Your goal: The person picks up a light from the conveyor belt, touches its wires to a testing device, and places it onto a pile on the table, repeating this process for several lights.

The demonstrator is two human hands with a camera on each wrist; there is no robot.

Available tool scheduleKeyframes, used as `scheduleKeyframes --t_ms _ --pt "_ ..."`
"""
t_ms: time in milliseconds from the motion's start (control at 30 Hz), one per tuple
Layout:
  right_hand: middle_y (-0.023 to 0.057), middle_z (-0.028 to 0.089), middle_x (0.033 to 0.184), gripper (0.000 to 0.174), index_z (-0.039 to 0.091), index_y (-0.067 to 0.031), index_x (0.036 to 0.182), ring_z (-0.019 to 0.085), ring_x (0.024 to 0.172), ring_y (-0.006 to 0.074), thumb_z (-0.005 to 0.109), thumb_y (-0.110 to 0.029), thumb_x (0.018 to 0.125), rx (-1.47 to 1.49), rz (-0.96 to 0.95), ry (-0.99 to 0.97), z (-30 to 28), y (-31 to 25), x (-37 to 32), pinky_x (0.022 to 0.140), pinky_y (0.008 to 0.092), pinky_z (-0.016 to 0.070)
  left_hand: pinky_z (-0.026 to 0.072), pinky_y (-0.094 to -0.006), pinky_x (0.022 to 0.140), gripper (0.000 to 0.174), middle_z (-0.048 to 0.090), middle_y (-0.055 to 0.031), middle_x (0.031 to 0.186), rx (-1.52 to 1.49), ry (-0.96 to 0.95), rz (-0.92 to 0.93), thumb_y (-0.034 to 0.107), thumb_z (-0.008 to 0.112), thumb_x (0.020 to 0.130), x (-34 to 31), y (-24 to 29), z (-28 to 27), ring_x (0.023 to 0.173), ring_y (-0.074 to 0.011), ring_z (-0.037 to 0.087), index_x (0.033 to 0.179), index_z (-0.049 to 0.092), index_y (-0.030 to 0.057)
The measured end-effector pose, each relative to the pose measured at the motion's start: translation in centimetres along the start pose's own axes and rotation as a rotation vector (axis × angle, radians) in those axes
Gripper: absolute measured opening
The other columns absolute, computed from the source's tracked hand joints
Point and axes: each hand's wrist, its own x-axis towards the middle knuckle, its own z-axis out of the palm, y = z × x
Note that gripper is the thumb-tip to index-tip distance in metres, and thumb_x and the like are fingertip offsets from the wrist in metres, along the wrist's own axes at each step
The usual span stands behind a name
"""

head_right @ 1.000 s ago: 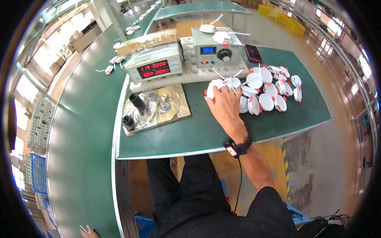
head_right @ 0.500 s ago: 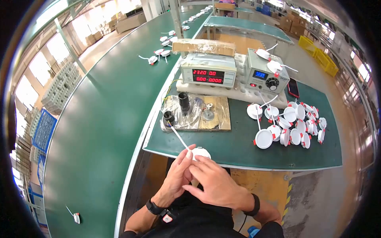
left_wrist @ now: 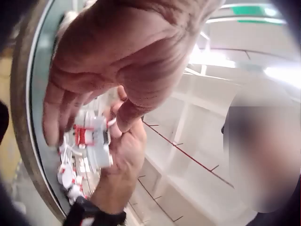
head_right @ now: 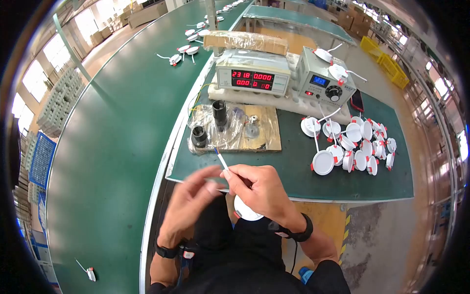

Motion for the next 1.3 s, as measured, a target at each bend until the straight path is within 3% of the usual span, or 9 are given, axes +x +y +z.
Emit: scheduleKeyframes --t_ms 167,467,567,700,833,900,967,1100,1300 --pt "0.0079 0.061 0.065 0.013 0.074 -0.0009 0.098 0.052 0.052 0.0106 0.070 -0.013 0.095 -0.157 -0.103 0.001 1.4 -0.9 -0.1 0.050 0.0293 0.0415 0.0477 -0.0216 0.048 0.034 0.069 -0.0056 0.085 -0.092 0.191 0.003 0.030 0.055 0.107 2.0 3.7 -1.0 0.057 -0.0085 0.060 0.107 0.070 -0.0006" --pt "0.0066 0.059 0.062 0.015 0.065 -0.0023 0.109 0.054 0.053 0.0117 0.061 -0.015 0.103 0.013 -0.067 -0.075 0.8 -0.2 -0.5 0.053 0.0284 0.0450 0.0361 -0.0211 0.042 0.030 0.065 -0.0017 0.077 -0.815 -0.056 -0.305 0.030 0.055 0.107 2.5 2.1 -0.2 0.048 -0.0075 0.050 0.102 0.066 0.0026" --pt "0.0058 0.058 0.061 0.020 0.065 -0.0021 0.105 0.055 0.055 0.0100 0.057 -0.021 0.105 0.004 0.014 -0.094 0.2 -0.7 -0.8 0.053 0.0286 0.0445 0.0324 -0.0221 0.041 0.028 0.064 -0.0009 0.078 -0.579 0.011 -0.193 0.028 0.056 0.106 2.6 1.7 0.6 0.049 -0.0069 0.047 0.099 0.066 0.0030" --pt "0.0027 0.059 0.062 0.028 0.066 0.0007 0.104 0.055 0.056 0.0074 0.052 -0.023 0.107 -0.022 0.059 -0.073 -0.2 -0.7 -0.5 0.053 0.0256 0.0419 0.0483 -0.0217 0.060 0.026 0.066 0.0002 0.087 0.008 0.199 0.148 0.023 0.055 0.107 3.6 -0.5 2.3 0.073 -0.0047 0.059 0.108 0.069 0.0015" --pt "0.0008 0.060 0.066 0.030 0.065 -0.0011 0.100 0.050 0.056 0.0058 0.052 -0.028 0.107 0.136 0.117 0.004 -0.4 1.2 0.2 0.052 0.0241 0.0398 0.0532 -0.0288 0.086 0.035 0.069 -0.0061 0.102 0.312 0.123 0.294 0.025 0.051 0.109 4.5 -2.2 2.7 0.095 -0.0111 0.063 0.127 0.064 -0.0023" --pt "0.0015 0.062 0.069 0.029 0.065 0.0001 0.101 0.053 0.057 0.0067 0.052 -0.026 0.107 0.201 0.171 0.051 -1.3 2.1 0.8 0.053 0.0251 0.0431 0.0496 -0.0327 0.098 0.049 0.063 -0.0110 0.129 0.148 0.059 0.059 0.033 0.052 0.108 5.2 -3.6 1.8 0.115 -0.0156 0.060 0.144 0.051 -0.0006" --pt "0.0011 0.062 0.068 0.032 0.066 -0.0010 0.101 0.045 0.053 0.0017 0.052 -0.029 0.108 0.263 0.183 0.116 -1.7 3.9 1.8 0.049 0.0192 0.0353 0.0483 -0.0329 0.101 0.058 0.056 -0.0115 0.140 -0.153 -0.154 -0.192 0.035 0.056 0.105 4.9 -5.2 2.2 0.119 -0.0171 0.059 0.150 0.044 0.0010" --pt "0.0022 0.063 0.068 0.034 0.066 0.0001 0.096 0.043 0.050 0.0017 0.052 -0.028 0.107 0.217 0.216 0.158 -2.7 7.3 4.2 0.046 0.0191 0.0343 0.0599 -0.0410 0.093 0.057 0.062 -0.0140 0.126 -0.453 -0.265 -0.388 0.008 0.069 0.095 5.1 -6.2 5.1 0.114 -0.0276 0.067 0.144 0.043 -0.0013" --pt "-0.0008 0.057 0.062 0.035 0.065 -0.0004 0.085 0.044 0.049 0.0037 0.056 -0.029 0.103 0.061 0.284 0.175 -4.5 10.7 7.2 0.045 0.0218 0.0330 0.0651 -0.0397 0.085 0.043 0.065 -0.0165 0.118 -0.576 -0.231 -0.487 0.001 0.066 0.093 8.4 -6.8 5.4 0.100 -0.0292 0.073 0.132 0.047 -0.0026"
